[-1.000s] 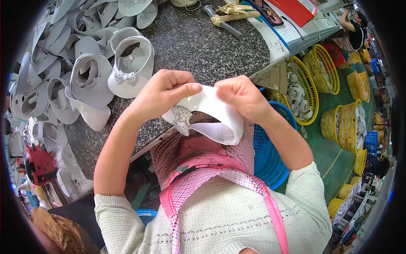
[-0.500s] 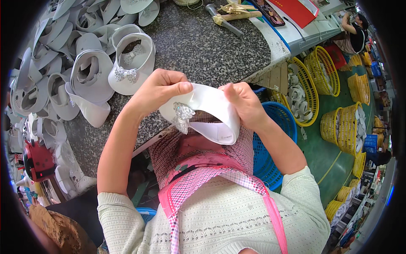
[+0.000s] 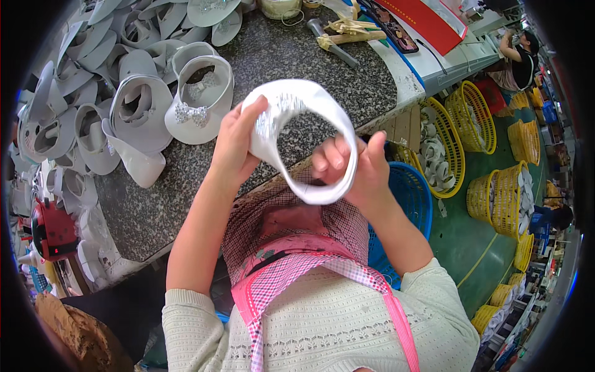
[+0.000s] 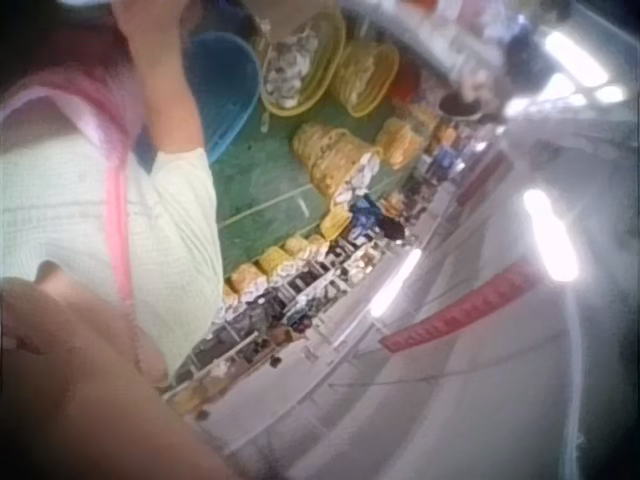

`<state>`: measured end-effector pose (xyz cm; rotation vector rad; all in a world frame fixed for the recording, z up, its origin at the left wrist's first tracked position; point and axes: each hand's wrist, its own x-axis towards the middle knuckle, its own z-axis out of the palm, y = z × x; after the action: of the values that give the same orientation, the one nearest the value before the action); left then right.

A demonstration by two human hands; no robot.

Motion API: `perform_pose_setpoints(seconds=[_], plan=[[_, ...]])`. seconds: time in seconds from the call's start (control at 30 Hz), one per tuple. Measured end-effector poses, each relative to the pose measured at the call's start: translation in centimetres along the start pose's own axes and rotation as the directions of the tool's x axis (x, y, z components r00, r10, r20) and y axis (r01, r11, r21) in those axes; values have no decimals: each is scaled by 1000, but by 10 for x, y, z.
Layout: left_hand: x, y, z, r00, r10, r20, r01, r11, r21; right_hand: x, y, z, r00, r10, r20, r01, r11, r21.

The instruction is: The person shapes shoe uppers by hand, pressing and folding the edges, and places the finished pieces into a basket.

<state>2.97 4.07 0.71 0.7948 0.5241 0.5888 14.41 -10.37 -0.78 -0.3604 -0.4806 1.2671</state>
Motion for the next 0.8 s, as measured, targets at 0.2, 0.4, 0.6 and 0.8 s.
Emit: perform_pose_setpoints(seconds=[0.2,0.4,0.6,0.8], plan=[[28,11,21,960,90,-267,-103,994,-36,-32,21,3,990,128,-64,-82,873,480],[42,14,51,975,112,-193,-120,992,-28,-35,12,20,984,125,-125,-5,727,687],[41,20,69,990,67,-126,-56,994,90,-39,10,3,991,95,-96,18,613,790],[43,16,65,994,105,-6,-102,982,157,-47,9,-8,989,43,-140,60,752,657]])
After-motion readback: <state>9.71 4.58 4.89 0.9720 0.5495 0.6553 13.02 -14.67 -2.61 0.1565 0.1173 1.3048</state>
